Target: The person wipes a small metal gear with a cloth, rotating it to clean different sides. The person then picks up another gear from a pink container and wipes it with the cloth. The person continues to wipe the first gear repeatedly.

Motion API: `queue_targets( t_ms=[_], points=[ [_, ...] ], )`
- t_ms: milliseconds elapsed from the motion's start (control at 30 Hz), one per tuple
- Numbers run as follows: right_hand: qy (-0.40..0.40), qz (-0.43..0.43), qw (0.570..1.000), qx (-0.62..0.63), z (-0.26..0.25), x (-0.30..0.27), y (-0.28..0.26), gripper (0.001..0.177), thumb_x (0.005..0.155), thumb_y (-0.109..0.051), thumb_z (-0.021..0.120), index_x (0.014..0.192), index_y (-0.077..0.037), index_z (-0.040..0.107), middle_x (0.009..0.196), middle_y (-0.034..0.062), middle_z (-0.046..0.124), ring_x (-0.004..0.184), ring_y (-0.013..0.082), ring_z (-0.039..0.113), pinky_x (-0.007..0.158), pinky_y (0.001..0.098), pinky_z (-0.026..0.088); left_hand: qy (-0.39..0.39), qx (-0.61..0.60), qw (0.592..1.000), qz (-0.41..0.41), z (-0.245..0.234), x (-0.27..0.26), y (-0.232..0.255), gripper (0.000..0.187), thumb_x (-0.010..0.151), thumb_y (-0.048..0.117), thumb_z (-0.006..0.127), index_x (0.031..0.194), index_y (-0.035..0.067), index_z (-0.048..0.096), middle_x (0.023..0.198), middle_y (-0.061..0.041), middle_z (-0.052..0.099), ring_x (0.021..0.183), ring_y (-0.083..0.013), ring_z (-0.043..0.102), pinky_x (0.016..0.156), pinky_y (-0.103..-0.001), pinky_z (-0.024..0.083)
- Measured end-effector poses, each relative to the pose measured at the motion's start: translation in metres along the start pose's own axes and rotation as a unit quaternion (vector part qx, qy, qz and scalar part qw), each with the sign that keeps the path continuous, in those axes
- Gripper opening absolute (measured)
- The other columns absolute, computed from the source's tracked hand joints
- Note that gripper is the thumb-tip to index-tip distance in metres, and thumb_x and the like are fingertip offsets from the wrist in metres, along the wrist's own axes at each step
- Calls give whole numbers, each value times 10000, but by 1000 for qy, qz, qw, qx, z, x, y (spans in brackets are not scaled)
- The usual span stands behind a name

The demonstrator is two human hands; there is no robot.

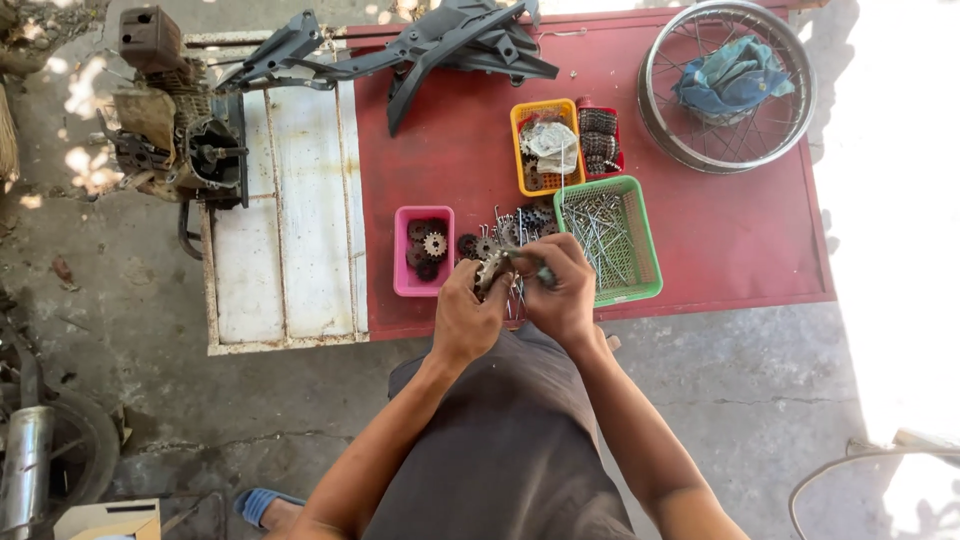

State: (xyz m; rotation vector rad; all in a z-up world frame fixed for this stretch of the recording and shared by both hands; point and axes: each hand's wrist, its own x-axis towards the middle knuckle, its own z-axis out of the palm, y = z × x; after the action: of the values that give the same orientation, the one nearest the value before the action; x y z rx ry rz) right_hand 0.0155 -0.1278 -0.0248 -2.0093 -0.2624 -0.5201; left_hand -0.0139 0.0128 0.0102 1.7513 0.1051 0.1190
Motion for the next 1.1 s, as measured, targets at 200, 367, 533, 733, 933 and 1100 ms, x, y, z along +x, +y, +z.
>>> queue_targets(
  t_ms=[200, 367, 533, 733, 933, 1100],
  points=[
    [-32, 228, 968, 100, -29, 22, -21, 123, 959, -185, 737, 960, -81, 803, 800, 77, 695, 772, 110, 570, 711, 340, 459, 5, 101, 990, 101, 8, 7, 0, 130, 886, 67, 714, 799, 16, 631, 737, -91, 499, 628, -261, 636, 467, -252, 503],
    [-64, 252, 963, 75, -33, 32, -13, 74, 881, -217, 793, 923, -171, 831, 788, 45, 726, 758, 91, 615, 713, 306, 475, 25, 110, 983, 148, 35, 8, 1, 96, 893, 39, 702, 829, 0, 644, 767, -96, 485, 650, -286, 640, 470, -261, 533],
    [-95, 215, 971, 48, -54, 37, 5, 97, 909, -216, 770, 979, -194, 833, 831, 86, 720, 813, 159, 671, 763, 334, 491, 72, 125, 975, 171, 62, 7, -2, 84, 907, 55, 693, 835, 40, 652, 805, -59, 485, 670, -259, 642, 478, -285, 542],
    [-151, 295, 933, 141, -78, 57, 4, 234, 858, -192, 813, 1074, -104, 797, 811, 24, 709, 757, 54, 599, 667, 241, 507, 111, 123, 970, 179, 78, 4, 3, 20, 906, 75, 725, 898, 62, 713, 803, -50, 513, 685, -261, 648, 557, -295, 559],
    [-179, 221, 953, 105, -80, 61, 16, 107, 872, -211, 855, 959, -157, 821, 718, 44, 733, 676, 41, 620, 580, 221, 490, 169, 143, 960, 168, 90, -1, 6, 111, 945, 156, 724, 922, 55, 684, 835, -72, 553, 710, -338, 664, 606, -346, 554],
    [-236, 61, 968, 61, -79, 61, 9, 251, 900, -211, 821, 1143, -161, 788, 977, 117, 714, 850, 271, 710, 762, 370, 540, 138, 33, 985, 102, 90, -2, -1, 119, 1055, 122, 538, 1057, 13, 586, 957, -117, 530, 735, -272, 678, 604, -374, 600]
  ],
)
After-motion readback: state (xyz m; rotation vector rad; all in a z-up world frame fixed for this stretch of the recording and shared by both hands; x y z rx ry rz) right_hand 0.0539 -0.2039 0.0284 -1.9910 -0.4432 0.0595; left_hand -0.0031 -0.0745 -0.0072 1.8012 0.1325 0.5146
